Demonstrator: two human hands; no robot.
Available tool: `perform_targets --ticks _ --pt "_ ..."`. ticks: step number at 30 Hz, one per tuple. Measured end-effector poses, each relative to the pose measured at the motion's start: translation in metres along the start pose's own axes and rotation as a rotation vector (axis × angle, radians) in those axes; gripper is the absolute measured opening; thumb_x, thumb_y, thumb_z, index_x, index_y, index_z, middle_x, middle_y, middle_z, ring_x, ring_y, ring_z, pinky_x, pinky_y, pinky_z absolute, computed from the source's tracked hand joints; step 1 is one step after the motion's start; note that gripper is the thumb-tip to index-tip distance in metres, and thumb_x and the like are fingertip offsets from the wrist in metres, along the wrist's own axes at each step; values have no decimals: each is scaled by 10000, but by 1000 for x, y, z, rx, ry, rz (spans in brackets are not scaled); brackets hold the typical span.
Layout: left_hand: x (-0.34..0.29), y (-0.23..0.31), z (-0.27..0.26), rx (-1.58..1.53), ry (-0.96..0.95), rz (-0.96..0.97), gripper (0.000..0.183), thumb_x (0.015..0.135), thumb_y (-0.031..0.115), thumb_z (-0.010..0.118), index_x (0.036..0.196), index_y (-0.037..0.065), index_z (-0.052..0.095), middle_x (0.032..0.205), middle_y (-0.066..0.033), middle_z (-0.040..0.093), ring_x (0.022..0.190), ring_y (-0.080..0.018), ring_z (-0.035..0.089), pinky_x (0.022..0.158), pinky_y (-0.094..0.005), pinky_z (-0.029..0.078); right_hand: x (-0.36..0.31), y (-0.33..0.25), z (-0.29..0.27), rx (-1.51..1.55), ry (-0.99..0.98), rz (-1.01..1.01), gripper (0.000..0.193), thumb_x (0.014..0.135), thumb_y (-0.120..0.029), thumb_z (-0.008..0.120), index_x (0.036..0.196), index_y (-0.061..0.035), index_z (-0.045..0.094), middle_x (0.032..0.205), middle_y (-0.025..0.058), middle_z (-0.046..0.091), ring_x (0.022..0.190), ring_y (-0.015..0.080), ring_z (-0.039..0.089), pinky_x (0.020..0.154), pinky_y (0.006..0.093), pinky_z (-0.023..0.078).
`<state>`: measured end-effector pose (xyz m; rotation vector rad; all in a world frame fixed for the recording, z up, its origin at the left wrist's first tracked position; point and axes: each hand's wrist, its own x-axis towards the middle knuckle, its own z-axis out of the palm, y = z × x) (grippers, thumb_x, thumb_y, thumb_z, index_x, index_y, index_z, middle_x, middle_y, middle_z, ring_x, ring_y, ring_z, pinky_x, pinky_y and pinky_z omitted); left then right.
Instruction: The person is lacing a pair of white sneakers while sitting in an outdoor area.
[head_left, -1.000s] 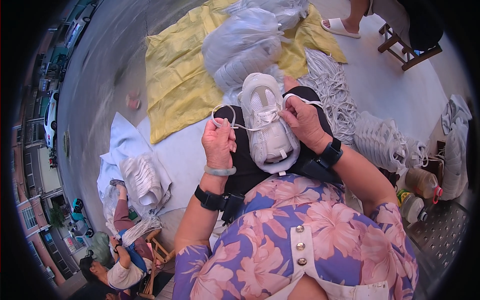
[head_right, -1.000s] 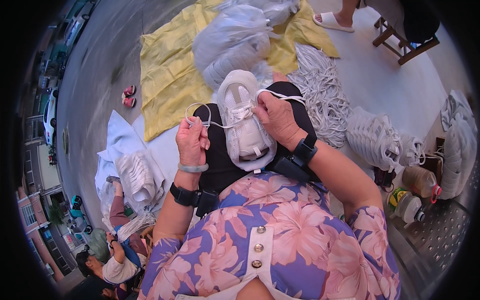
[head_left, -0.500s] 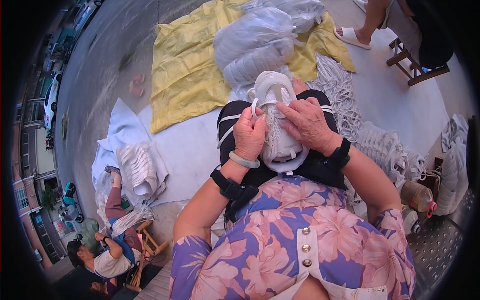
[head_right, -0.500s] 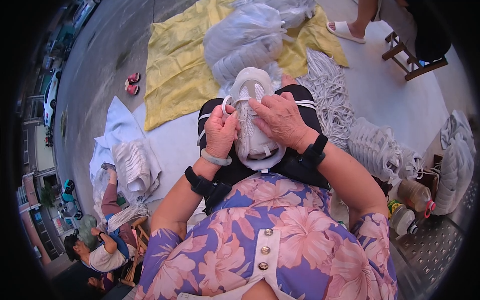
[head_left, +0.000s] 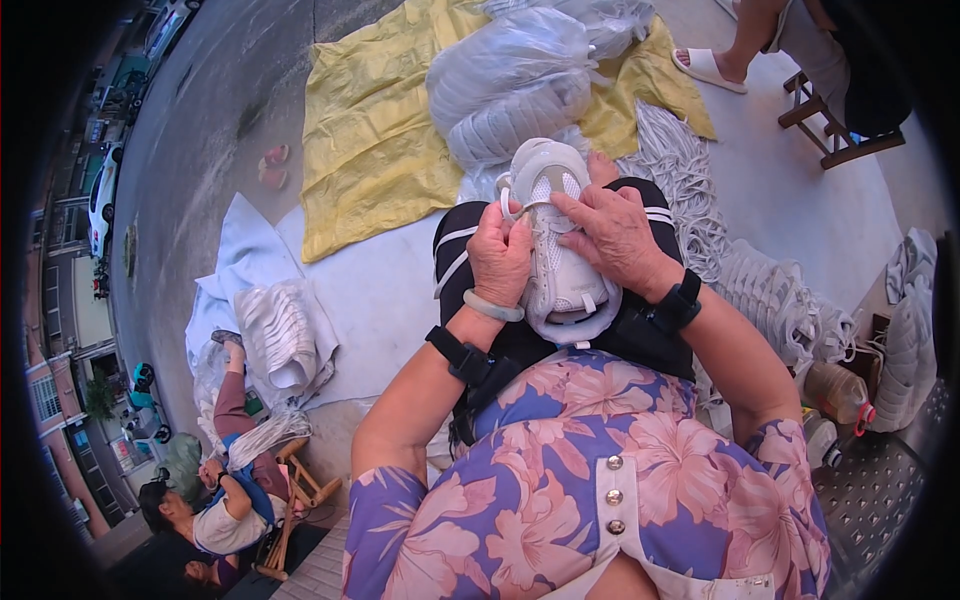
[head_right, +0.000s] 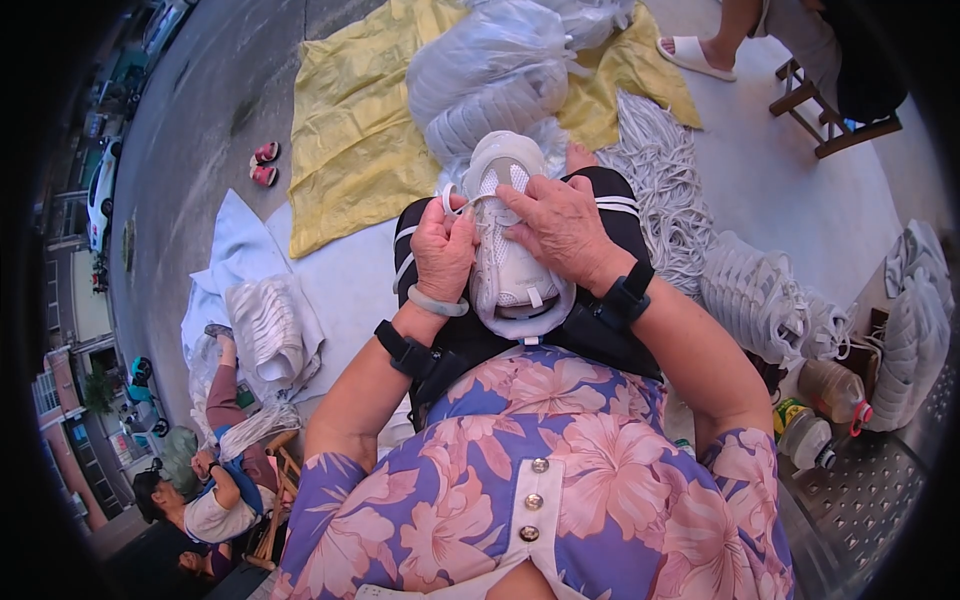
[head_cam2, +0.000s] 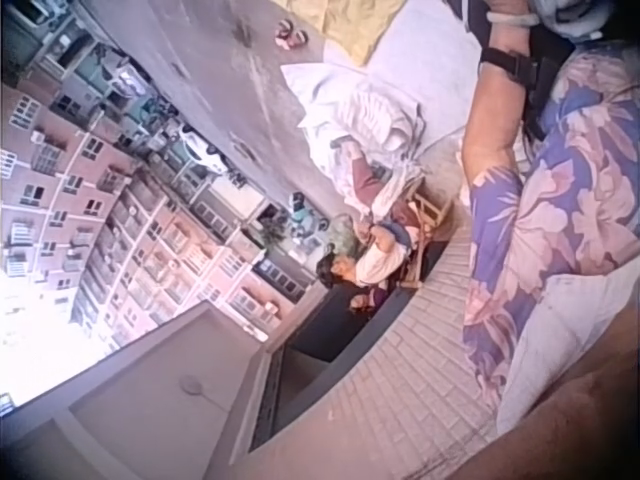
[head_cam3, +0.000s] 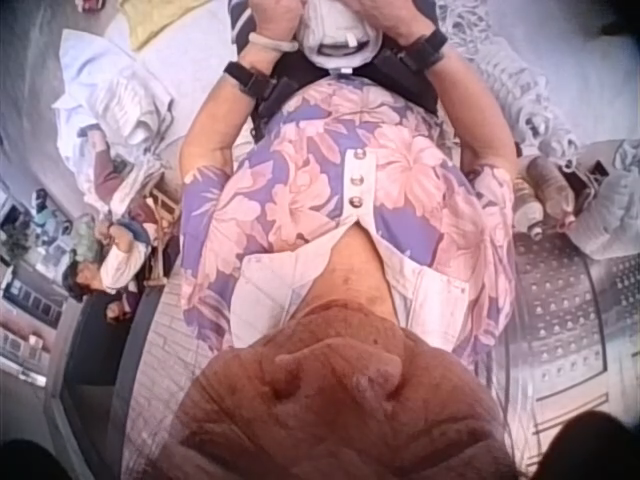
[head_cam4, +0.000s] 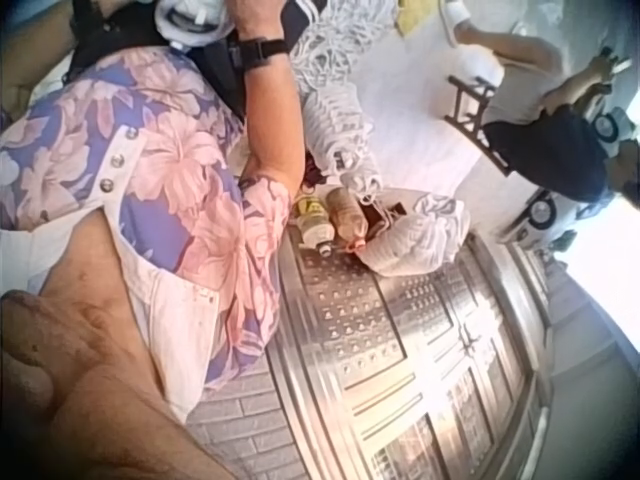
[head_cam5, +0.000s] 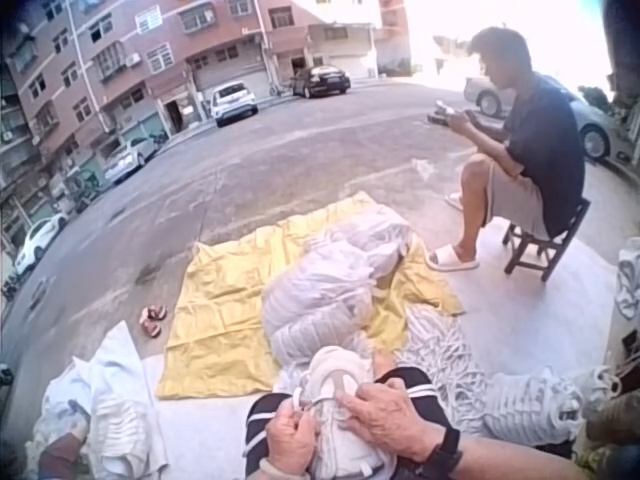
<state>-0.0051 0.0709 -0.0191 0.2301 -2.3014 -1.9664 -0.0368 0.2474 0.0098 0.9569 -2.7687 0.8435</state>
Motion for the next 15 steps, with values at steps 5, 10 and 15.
perform_targets --ticks 5,10,15 --pt "2 6 0 221 -2 193 188 850 54 572 1028 21 522 608 -13 552 513 -63 500 489 -224 423 -2 -1 3 14 19 7 482 709 -256 702 1154 -171 540 835 33 518 789 197 525 703 356 307" --pt "3 9 -3 468 -8 396 239 809 42 594 1040 28 539 608 -77 564 517 -138 554 518 -268 455 -3 -2 3 10 19 1 514 697 -217 702 1178 -145 535 845 28 508 782 194 508 719 343 314" --pt "2 8 1 469 -67 411 243 787 18 578 1025 33 525 604 -89 568 514 -173 568 514 -288 455 -4 -3 6 11 60 -11 493 697 -250 709 1153 -174 535 835 31 508 782 201 523 707 358 310"
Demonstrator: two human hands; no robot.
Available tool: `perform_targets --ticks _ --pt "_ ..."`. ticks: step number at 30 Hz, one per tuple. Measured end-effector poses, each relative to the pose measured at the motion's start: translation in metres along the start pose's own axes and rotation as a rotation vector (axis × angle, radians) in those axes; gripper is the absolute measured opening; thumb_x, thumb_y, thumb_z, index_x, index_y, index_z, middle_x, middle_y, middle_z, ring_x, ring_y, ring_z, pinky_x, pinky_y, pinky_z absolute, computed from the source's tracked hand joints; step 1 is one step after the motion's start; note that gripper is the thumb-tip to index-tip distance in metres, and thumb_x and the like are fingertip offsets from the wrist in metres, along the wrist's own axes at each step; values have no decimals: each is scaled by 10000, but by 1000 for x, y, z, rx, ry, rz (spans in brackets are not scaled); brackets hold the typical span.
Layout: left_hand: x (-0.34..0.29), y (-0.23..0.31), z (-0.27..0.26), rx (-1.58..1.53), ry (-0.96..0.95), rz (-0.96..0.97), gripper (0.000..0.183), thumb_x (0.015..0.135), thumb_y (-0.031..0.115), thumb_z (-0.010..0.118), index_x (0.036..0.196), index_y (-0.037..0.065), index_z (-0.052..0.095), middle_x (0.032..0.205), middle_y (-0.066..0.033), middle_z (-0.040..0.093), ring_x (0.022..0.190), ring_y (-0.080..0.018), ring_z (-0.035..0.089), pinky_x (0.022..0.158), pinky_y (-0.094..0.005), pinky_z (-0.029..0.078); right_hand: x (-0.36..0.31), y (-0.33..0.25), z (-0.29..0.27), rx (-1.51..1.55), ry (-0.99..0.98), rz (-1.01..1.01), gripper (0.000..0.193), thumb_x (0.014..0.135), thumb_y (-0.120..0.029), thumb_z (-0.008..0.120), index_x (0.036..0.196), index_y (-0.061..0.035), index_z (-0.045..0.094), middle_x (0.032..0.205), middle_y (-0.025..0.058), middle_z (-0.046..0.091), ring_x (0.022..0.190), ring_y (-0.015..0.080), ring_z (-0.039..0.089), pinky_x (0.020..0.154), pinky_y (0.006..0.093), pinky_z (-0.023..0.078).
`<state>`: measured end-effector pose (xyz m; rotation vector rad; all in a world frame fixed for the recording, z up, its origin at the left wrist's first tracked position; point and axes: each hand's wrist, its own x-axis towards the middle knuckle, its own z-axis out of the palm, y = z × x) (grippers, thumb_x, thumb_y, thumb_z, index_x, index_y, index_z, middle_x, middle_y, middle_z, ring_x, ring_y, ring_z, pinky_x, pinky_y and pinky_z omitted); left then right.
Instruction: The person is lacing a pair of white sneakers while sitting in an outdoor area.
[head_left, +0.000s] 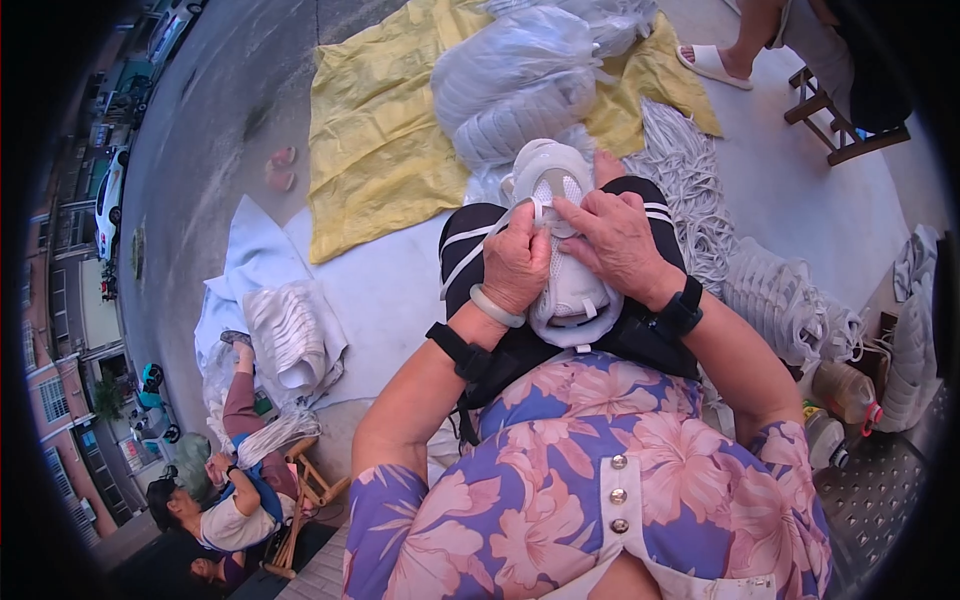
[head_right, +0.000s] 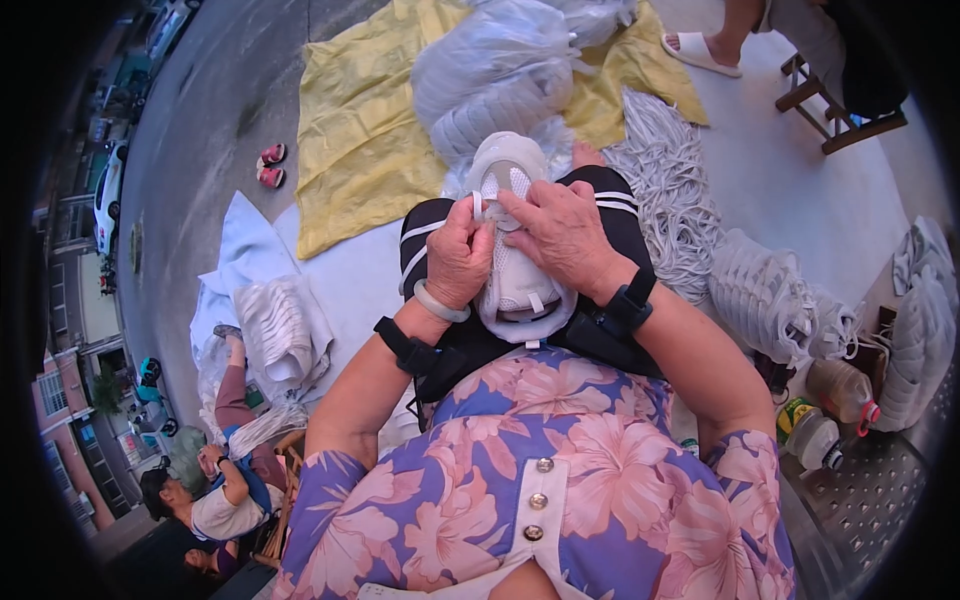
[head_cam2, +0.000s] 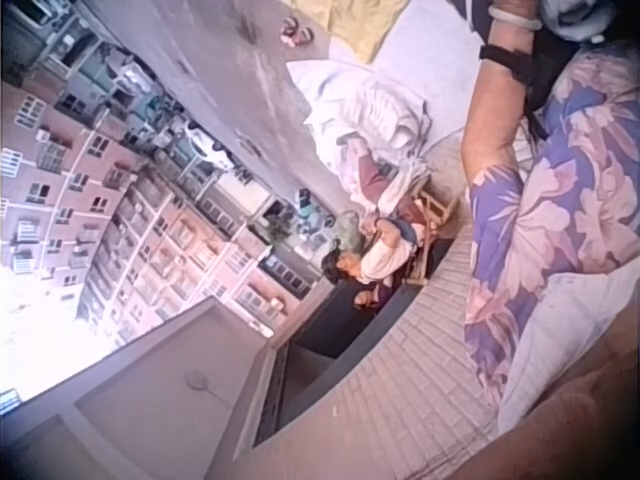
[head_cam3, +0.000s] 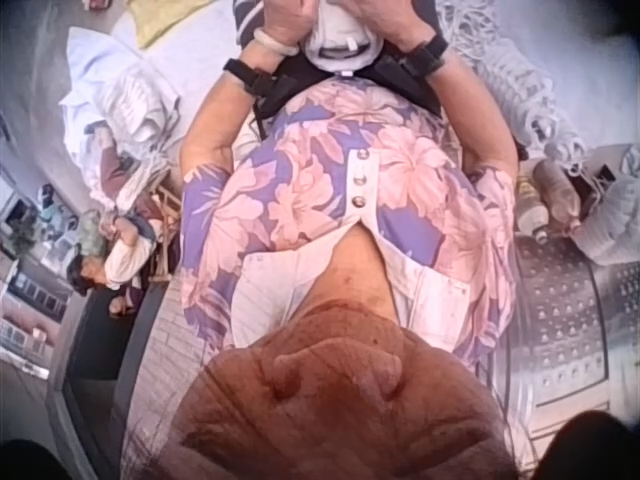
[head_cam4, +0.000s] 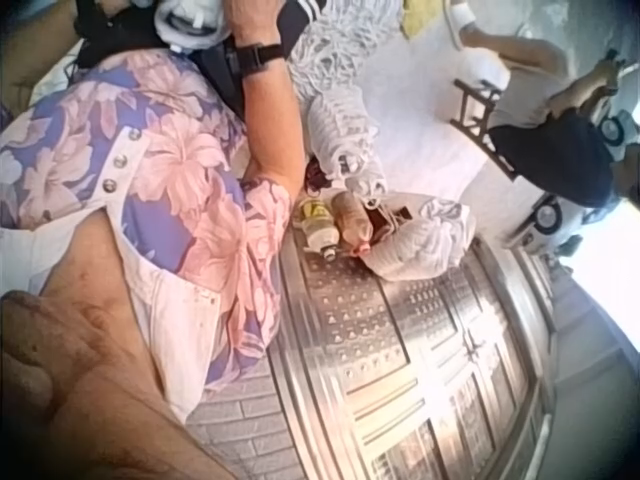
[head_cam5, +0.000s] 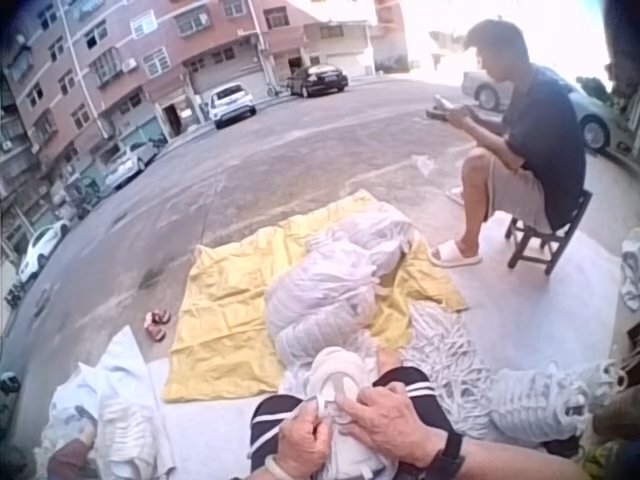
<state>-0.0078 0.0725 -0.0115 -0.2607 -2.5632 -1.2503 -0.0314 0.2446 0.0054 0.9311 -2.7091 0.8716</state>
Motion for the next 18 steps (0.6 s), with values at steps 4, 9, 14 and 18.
perform_targets --ticks 4,9,14,18 --pt "5 -3 -4 -17 -31 -87 277 763 65 644 1001 33 505 576 -74 546 472 -172 524 498 -285 443 2 -2 -4 28 -19 22 492 694 -241 709 1148 -169 534 829 32 509 778 201 523 706 356 313" --pt "0 25 -30 40 -94 -94 497 640 223 799 980 39 487 723 -81 578 544 -175 524 510 -289 439 -1 -1 -14 67 89 6 330 681 -140 674 1005 -142 608 804 26 525 753 199 523 695 351 324" --pt "-3 28 -32 169 -215 141 556 645 207 757 1105 11 515 831 -117 594 682 -237 601 623 -309 487 2 -12 -12 108 113 -51 176 658 -108 658 830 -133 631 771 15 530 737 196 530 670 348 337" --pt "-7 26 -36 148 -241 -27 435 682 142 699 1063 -1 545 779 -113 589 682 -226 607 618 -299 485 6 -16 2 131 36 -58 97 666 -144 666 731 -127 596 723 20 533 718 202 550 662 357 344"
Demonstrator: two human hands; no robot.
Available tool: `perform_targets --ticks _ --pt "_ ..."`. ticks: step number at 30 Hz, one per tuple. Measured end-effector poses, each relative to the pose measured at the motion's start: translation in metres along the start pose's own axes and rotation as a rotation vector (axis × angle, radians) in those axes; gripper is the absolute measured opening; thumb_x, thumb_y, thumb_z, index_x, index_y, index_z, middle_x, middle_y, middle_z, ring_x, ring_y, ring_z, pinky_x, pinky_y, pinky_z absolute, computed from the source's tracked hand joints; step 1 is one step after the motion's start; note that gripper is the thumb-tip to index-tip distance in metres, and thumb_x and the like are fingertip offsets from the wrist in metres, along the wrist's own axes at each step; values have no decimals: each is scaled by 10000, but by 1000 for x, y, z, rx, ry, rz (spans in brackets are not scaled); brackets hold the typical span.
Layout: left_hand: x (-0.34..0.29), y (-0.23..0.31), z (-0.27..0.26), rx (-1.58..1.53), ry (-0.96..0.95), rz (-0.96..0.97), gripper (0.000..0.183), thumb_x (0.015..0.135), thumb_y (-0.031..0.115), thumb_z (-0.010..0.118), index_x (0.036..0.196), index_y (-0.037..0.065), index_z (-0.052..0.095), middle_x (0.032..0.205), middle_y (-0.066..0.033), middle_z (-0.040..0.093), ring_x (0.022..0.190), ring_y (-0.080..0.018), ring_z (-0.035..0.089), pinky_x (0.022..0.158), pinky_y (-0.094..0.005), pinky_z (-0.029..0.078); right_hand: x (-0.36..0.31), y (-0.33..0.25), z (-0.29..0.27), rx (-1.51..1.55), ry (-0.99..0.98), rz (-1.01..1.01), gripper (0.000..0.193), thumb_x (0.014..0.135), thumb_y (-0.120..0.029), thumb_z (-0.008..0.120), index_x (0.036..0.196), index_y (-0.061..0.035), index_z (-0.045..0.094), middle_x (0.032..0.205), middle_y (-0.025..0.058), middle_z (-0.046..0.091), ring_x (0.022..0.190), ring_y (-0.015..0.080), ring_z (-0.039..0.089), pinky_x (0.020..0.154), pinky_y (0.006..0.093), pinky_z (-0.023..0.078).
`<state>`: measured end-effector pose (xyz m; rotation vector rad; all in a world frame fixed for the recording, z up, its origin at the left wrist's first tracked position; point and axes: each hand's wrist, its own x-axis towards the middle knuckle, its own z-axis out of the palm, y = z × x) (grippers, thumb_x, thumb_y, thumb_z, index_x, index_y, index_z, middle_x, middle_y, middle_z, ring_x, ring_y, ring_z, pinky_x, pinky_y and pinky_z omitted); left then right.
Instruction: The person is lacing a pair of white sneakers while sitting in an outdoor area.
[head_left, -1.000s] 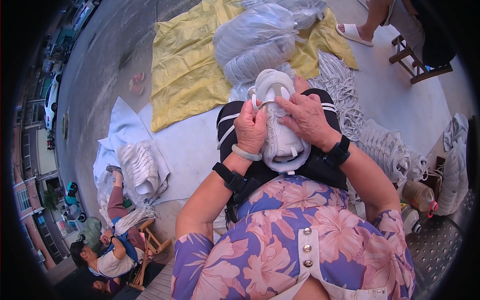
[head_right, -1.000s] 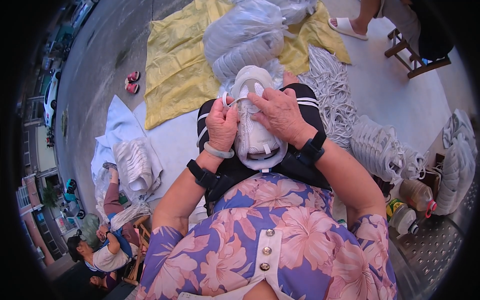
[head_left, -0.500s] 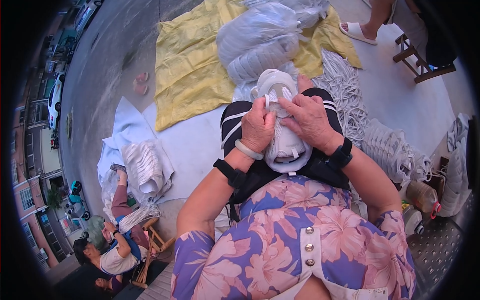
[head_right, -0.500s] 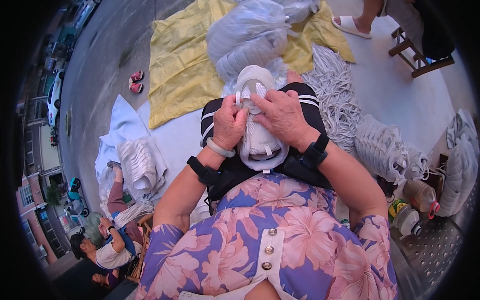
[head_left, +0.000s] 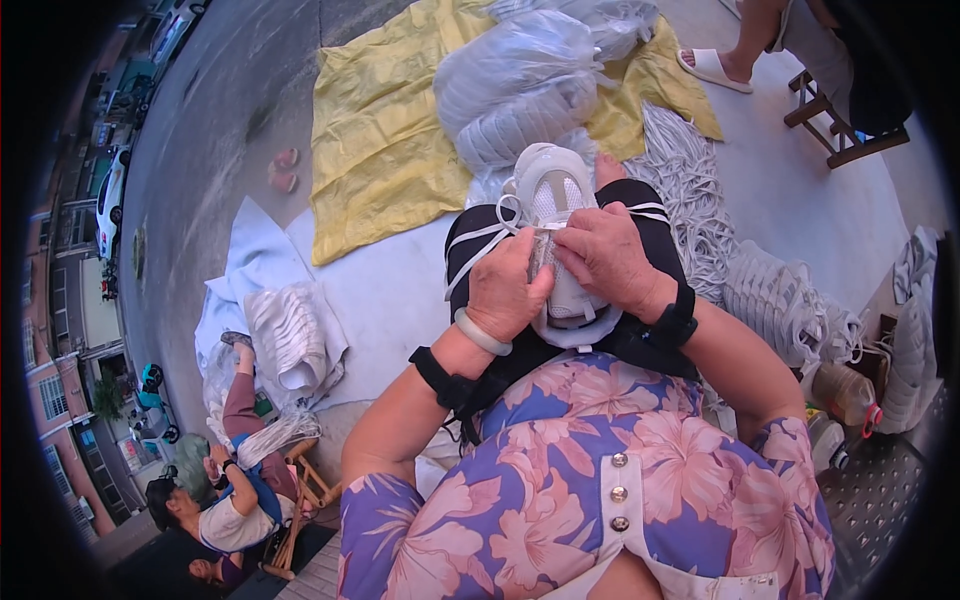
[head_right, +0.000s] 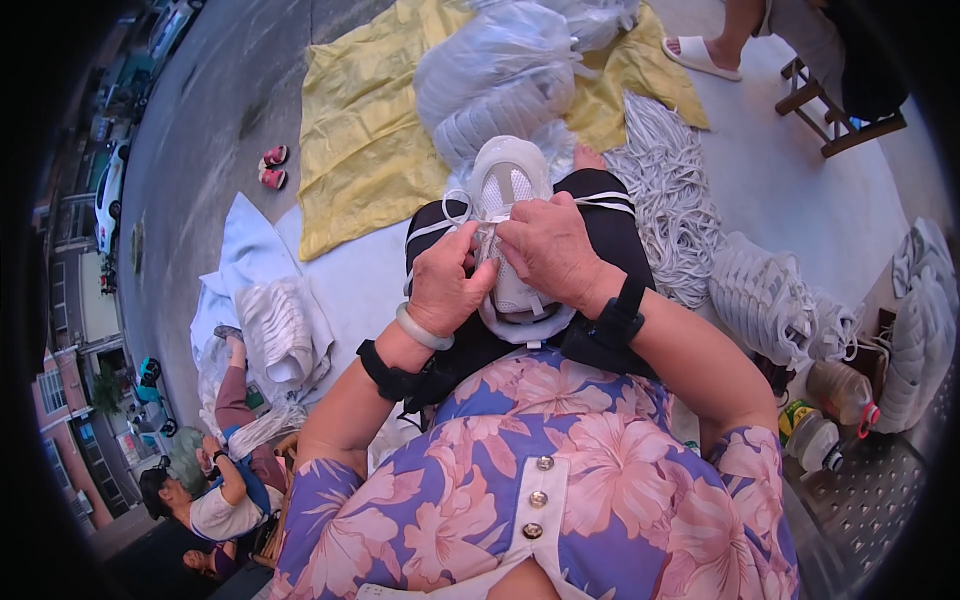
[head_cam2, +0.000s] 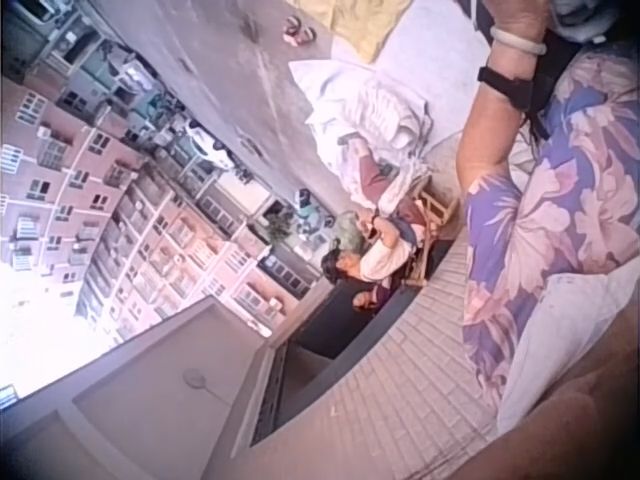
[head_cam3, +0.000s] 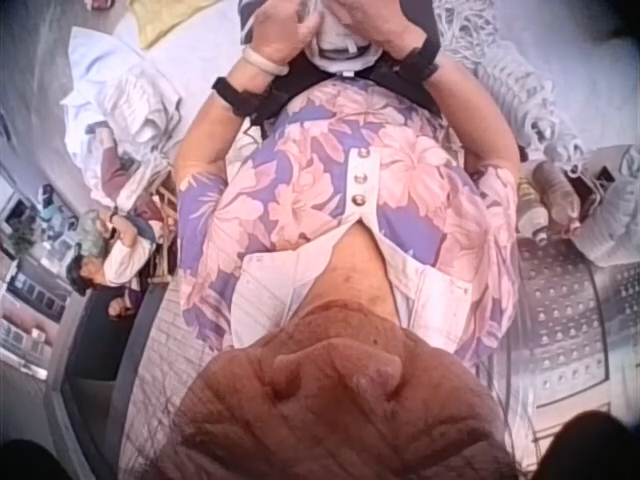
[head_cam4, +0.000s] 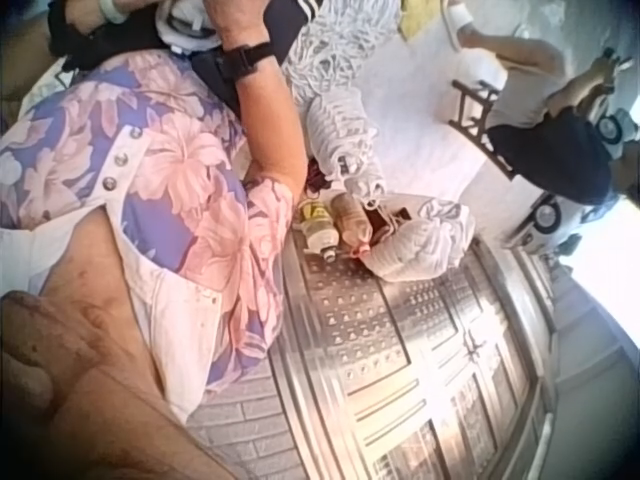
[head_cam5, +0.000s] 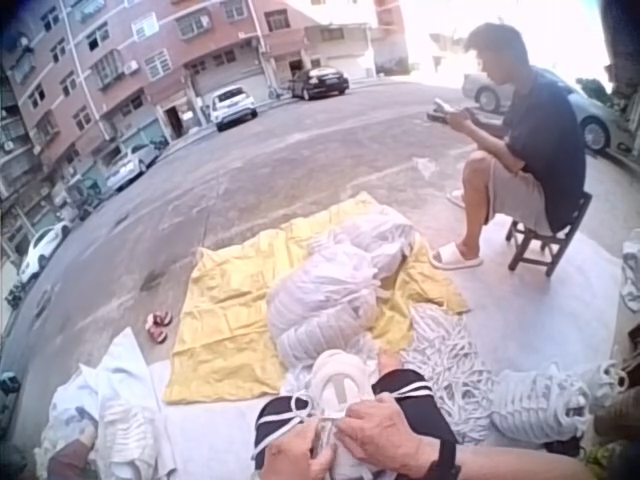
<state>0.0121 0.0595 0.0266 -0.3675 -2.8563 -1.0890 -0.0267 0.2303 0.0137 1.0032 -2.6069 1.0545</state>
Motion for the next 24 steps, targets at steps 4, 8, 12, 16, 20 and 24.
perform_targets --ticks 4,8,12,16,20,24 --pt "-1 -7 -2 -143 -107 -222 319 731 65 608 1039 -16 585 742 -97 604 679 -166 605 628 -277 482 4 -2 8 -96 -44 1 146 674 -214 689 699 -119 582 697 26 531 695 210 558 669 366 344" --pt "-1 -15 -4 -261 -121 -203 296 773 24 565 1065 -16 597 801 -81 639 720 -117 599 668 -254 480 7 -3 15 -128 -40 21 174 669 -246 702 701 -118 589 691 27 528 693 208 558 680 370 343" --pt "-3 -26 3 -372 -35 -70 294 792 7 545 1081 -16 594 818 -79 645 742 -120 601 693 -244 476 9 -4 15 -166 -62 -20 124 676 -215 667 709 -118 598 696 25 530 708 203 559 699 368 346" --pt "1 -20 5 -387 -47 -53 272 805 1 530 1067 -18 602 845 -95 654 751 -136 612 711 -256 481 11 -6 9 -261 -72 -203 64 668 -151 600 715 -108 602 694 39 520 691 206 541 709 371 350" --pt "-3 -16 10 -162 43 15 276 789 1 527 1053 -13 607 857 -159 648 739 -237 646 691 -300 498 2 -10 -11 -282 -42 -244 44 655 -129 588 672 -106 554 667 45 485 657 208 512 696 374 346" --pt "-6 -15 12 -81 97 51 290 717 27 525 994 -3 603 761 -164 599 695 -325 597 642 -376 488 -59 15 -59 -79 -38 -107 171 663 -105 656 632 -104 488 645 54 441 628 232 474 654 372 337"
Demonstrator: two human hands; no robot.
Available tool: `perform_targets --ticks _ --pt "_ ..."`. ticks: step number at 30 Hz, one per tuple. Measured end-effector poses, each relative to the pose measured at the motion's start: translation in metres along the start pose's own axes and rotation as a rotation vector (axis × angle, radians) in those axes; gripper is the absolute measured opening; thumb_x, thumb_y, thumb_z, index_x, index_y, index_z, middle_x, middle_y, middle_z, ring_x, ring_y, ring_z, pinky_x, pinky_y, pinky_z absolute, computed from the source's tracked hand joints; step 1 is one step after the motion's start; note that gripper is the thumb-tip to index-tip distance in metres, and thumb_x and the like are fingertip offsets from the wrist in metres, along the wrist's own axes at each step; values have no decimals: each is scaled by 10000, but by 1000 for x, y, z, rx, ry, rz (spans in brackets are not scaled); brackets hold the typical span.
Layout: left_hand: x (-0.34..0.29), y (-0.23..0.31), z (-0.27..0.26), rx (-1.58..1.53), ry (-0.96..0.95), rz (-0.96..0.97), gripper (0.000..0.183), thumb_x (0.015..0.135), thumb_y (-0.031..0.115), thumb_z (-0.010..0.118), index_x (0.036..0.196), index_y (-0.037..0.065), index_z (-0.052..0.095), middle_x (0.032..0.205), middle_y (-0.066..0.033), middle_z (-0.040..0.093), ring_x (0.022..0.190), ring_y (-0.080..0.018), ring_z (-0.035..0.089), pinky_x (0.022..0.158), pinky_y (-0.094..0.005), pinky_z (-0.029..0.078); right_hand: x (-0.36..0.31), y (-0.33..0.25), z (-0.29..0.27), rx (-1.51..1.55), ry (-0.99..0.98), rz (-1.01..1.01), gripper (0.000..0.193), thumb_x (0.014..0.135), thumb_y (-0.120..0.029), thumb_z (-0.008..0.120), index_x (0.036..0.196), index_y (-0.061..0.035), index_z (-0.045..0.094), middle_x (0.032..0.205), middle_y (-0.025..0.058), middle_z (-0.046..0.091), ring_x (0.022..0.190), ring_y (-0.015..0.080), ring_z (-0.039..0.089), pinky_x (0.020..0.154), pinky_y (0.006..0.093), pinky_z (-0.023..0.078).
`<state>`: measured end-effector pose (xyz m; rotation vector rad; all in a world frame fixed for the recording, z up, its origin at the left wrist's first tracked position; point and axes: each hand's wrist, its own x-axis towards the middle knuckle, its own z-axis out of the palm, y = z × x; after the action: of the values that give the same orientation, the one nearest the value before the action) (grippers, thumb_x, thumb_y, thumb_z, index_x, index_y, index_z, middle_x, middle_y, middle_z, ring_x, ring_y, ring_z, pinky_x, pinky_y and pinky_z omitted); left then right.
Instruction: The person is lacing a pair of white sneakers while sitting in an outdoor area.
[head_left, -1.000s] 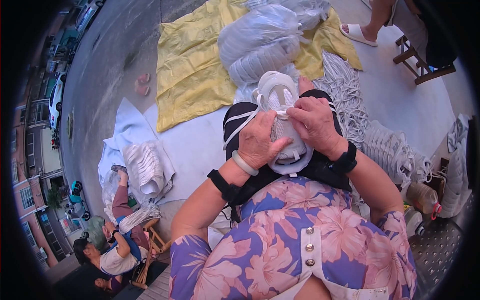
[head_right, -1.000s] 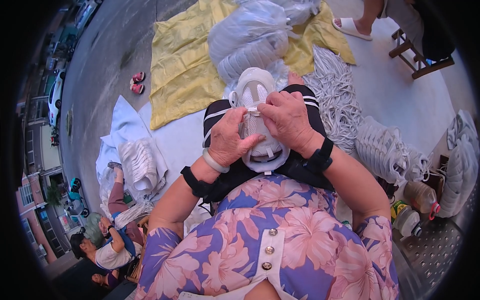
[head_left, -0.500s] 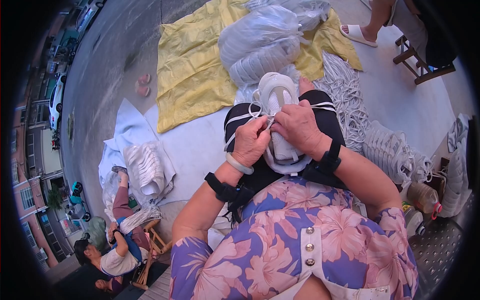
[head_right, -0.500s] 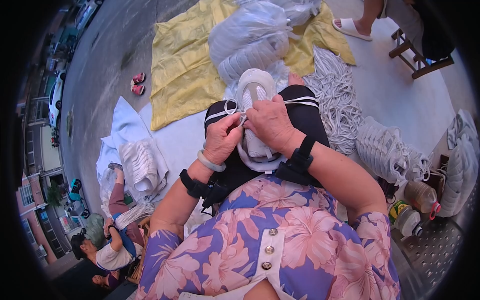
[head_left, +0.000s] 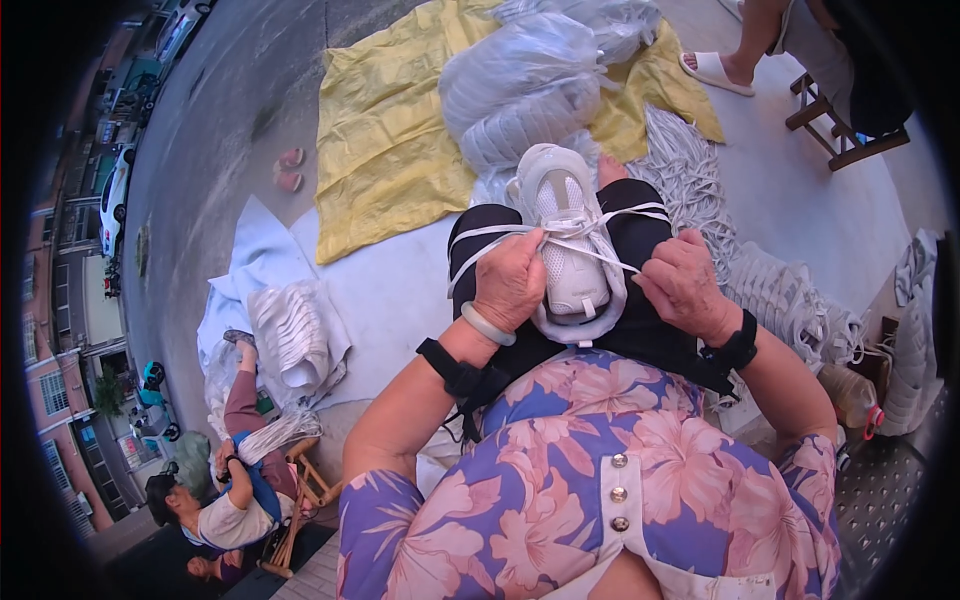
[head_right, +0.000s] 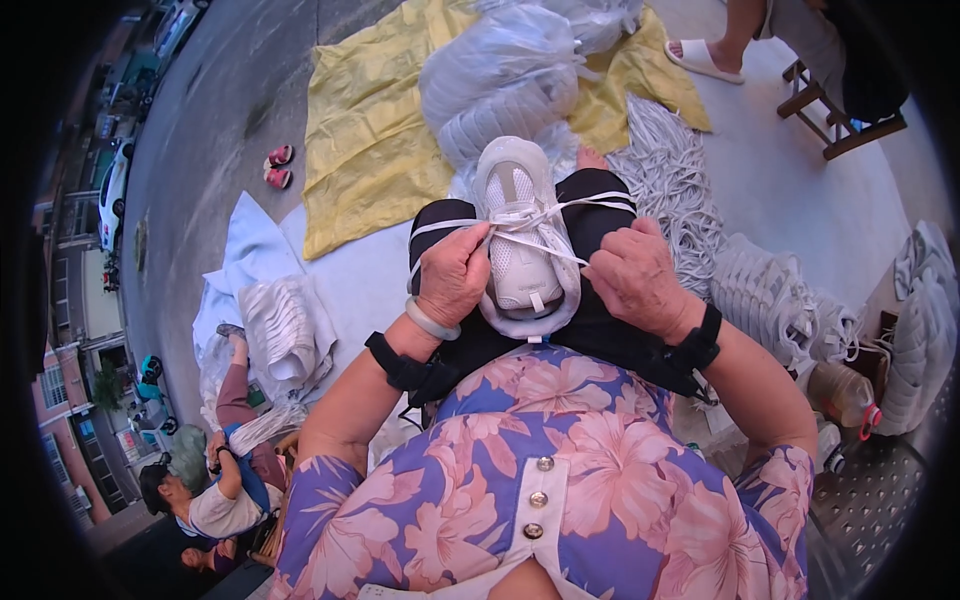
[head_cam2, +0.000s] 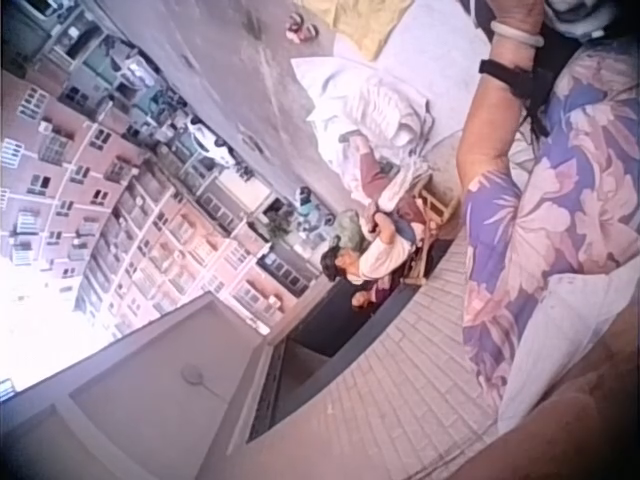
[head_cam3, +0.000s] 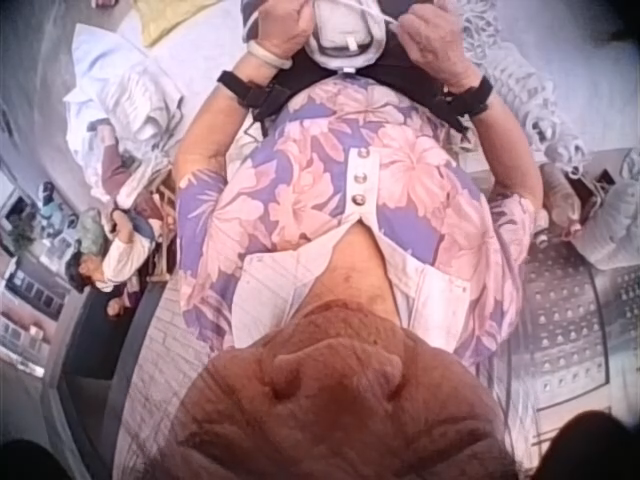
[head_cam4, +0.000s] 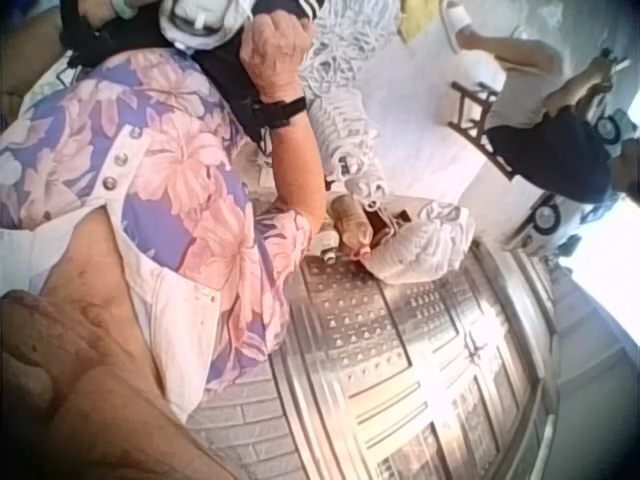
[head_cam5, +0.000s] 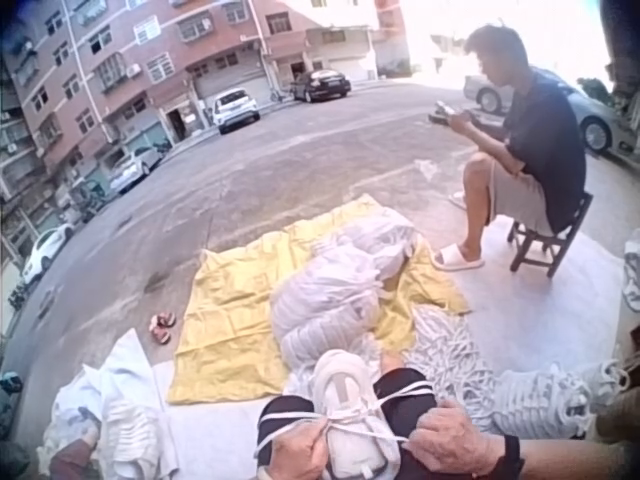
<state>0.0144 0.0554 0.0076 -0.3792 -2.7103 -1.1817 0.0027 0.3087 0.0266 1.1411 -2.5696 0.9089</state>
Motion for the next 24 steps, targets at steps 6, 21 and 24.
perform_targets --ticks 6,21,24 --pt "5 11 3 108 3 11 274 705 50 545 975 16 581 801 -147 588 701 -319 589 634 -399 484 -195 75 -46 -232 -251 784 156 712 -124 635 630 -61 518 696 88 500 714 295 509 668 390 348" --pt "48 18 6 449 -43 421 160 628 61 579 784 58 546 824 -88 547 803 -262 523 732 -382 385 3 10 18 125 -2 160 308 679 -114 663 965 -61 562 928 103 558 885 286 533 798 386 405" --pt "47 13 -4 555 -81 437 135 653 50 556 787 58 548 694 -72 537 702 -255 520 704 -378 386 4 7 23 107 -124 199 261 708 -83 616 964 -72 566 897 92 572 884 263 543 793 398 403"
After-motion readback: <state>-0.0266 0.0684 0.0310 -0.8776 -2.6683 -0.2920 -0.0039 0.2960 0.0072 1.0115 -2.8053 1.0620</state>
